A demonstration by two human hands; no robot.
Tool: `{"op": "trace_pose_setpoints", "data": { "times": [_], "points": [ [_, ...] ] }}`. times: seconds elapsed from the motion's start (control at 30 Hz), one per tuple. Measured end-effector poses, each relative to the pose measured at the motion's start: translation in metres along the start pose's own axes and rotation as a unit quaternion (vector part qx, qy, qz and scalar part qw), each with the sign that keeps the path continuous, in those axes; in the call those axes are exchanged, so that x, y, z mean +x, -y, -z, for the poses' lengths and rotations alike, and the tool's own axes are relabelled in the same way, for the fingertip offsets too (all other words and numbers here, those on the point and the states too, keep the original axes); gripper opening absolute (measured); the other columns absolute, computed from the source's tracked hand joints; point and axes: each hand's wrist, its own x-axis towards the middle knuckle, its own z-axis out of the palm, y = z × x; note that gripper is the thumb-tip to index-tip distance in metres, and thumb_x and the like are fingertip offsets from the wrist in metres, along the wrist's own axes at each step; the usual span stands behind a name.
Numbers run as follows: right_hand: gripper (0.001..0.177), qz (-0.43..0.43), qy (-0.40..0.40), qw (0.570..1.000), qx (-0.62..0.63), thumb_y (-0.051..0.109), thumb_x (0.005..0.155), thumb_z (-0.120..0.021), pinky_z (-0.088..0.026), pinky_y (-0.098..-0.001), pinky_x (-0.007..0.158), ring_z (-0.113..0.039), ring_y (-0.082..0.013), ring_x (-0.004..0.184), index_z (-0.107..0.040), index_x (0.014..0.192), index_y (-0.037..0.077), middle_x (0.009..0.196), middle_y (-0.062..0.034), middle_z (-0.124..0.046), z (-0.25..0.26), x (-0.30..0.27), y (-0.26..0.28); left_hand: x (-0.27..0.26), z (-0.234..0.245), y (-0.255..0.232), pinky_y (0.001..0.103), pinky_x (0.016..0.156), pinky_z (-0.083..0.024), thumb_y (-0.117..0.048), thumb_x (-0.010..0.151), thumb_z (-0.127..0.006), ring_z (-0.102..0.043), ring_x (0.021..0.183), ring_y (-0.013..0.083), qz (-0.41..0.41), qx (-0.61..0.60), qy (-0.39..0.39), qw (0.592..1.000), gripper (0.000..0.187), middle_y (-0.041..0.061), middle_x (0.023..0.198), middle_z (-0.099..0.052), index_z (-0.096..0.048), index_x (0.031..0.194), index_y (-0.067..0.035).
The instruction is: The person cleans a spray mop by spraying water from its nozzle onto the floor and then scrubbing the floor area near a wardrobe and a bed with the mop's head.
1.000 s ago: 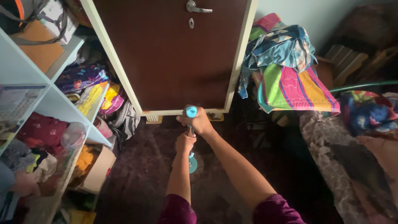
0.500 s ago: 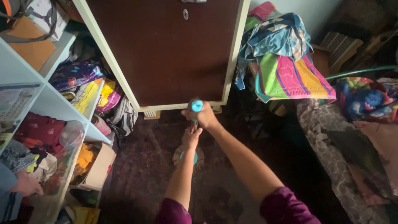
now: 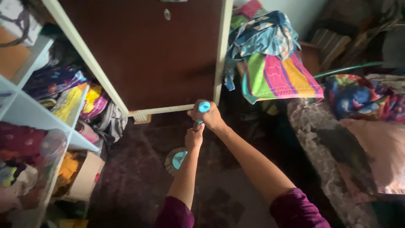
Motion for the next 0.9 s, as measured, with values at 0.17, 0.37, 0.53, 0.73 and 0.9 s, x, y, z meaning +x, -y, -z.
{"op": "trace_pose_setpoints", "data": {
  "times": [0.17, 0.37, 0.53, 0.73, 0.9],
  "points": [
    [0.023, 0.038, -0.014, 0.999, 0.010, 0.005, 0.082, -0.082, -0.047, -0.0264, 0.056, -0.058, -0.0066, 0.063, -0.061, 0.072, 0.006, 0.067, 0.0011, -0.062, 0.043, -0.005, -0.010, -0.002, -0.039, -0.013, 0.053, 0.096, -0.053, -0.070, 0.079, -0.069, -0.067, 0.112, 0.0455, 0.001, 0.029, 0.018, 0.999, 0.077, 0.027, 0.115, -0.071, -0.071, 0.116, -0.002],
    [0.025, 0.071, -0.034, 0.997, -0.007, 0.004, 0.086, -0.082, -0.048, -0.0268, 0.060, -0.056, -0.0049, 0.068, -0.059, 0.076, 0.005, 0.072, 0.0031, -0.061, 0.098, -0.023, -0.013, 0.000, -0.112, -0.016, 0.050, 0.095, -0.053, -0.066, 0.078, -0.072, -0.067, 0.111, 0.0451, -0.070, -0.001, 0.040, 0.997, 0.075, 0.028, 0.113, -0.071, -0.070, 0.114, 0.000],
    [0.029, 0.023, -0.061, 0.995, -0.077, 0.013, 0.084, -0.084, -0.048, -0.0292, 0.057, -0.055, -0.0067, 0.062, -0.057, 0.075, 0.006, 0.067, 0.0025, -0.058, 0.146, -0.045, 0.005, -0.027, -0.156, -0.050, 0.051, 0.094, -0.052, -0.059, 0.081, -0.066, -0.066, 0.111, 0.0451, -0.108, -0.011, 0.156, 0.982, 0.059, 0.026, 0.110, -0.073, -0.075, 0.105, -0.005],
    [0.031, 0.006, -0.137, 0.965, -0.222, 0.022, 0.082, -0.088, -0.051, -0.0309, 0.062, -0.058, -0.0106, 0.067, -0.062, 0.078, 0.005, 0.071, -0.0012, -0.061, 0.202, -0.079, 0.026, -0.047, -0.237, -0.070, 0.052, 0.094, -0.052, -0.051, 0.091, -0.056, -0.065, 0.114, 0.0467, -0.173, 0.000, 0.244, 0.954, 0.055, 0.028, 0.112, -0.072, -0.073, 0.107, -0.001],
    [0.036, -0.013, -0.199, 0.937, -0.287, 0.029, 0.079, -0.089, -0.053, -0.0339, 0.065, -0.064, -0.0152, 0.068, -0.063, 0.079, 0.003, 0.073, -0.0048, -0.065, 0.240, -0.109, 0.043, -0.075, -0.300, -0.083, 0.048, 0.103, -0.046, -0.051, 0.091, -0.055, -0.057, 0.127, 0.0430, -0.196, -0.009, 0.326, 0.925, 0.061, 0.027, 0.131, -0.063, -0.060, 0.136, -0.009]
  ]
}}
